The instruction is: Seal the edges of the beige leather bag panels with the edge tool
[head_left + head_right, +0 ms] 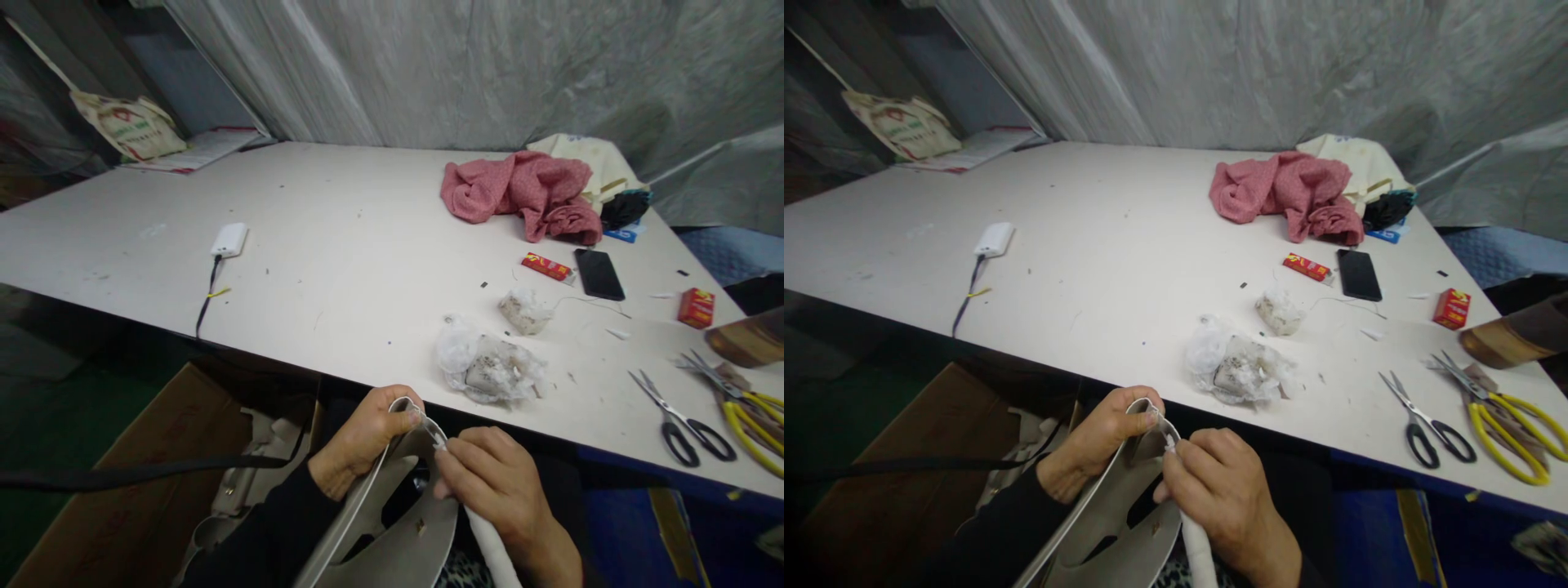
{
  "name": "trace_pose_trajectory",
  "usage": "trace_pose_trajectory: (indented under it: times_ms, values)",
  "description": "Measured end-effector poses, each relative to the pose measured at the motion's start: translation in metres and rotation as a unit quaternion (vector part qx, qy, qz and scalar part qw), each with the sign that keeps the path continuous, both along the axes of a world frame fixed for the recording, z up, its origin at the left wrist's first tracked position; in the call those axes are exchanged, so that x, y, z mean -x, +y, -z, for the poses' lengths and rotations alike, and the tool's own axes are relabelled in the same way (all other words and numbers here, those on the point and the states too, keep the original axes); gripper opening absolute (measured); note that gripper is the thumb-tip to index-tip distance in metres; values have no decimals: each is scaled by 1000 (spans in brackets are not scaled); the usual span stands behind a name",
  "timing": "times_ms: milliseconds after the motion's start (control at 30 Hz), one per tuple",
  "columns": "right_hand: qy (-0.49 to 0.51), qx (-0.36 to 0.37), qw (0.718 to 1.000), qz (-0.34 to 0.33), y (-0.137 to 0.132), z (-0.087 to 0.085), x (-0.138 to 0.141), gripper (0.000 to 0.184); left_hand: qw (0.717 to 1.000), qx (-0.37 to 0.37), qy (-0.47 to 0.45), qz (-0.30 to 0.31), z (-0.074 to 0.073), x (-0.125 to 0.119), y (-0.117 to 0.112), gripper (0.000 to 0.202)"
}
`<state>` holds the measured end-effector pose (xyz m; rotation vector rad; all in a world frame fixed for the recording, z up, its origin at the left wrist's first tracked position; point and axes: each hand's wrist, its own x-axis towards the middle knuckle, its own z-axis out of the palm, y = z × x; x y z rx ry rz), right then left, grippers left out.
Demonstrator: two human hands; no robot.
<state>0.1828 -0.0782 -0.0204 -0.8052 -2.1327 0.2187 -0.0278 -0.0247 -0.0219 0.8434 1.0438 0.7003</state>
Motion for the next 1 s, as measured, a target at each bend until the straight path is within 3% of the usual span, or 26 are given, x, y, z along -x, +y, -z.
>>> trace_pose_trajectory:
  times_ms: [100,233,367,533,733,867,1000]
  values:
    - [103,58,993,3,-7,1,2,19,1000,-8,6,-14,-4,0,-1,31]
    - [267,207,936,97,-17,13,11,26,999,-37,31,-19,-10,1,-6,28]
    - [299,268,902,160,-21,18,20,22,994,-68,70,-41,-17,5,-11,24]
    - [292,283,897,175,-26,6,20,25,988,-97,86,-86,-31,23,-9,26]
    - [279,236,910,198,-33,-15,24,25,974,-147,77,-151,-41,47,-9,27]
    - [256,226,916,211,-39,-23,30,29,967,-170,78,-174,-44,51,-20,25]
    - [232,223,928,191,-44,-27,35,20,959,-207,107,-163,-57,44,-40,19]
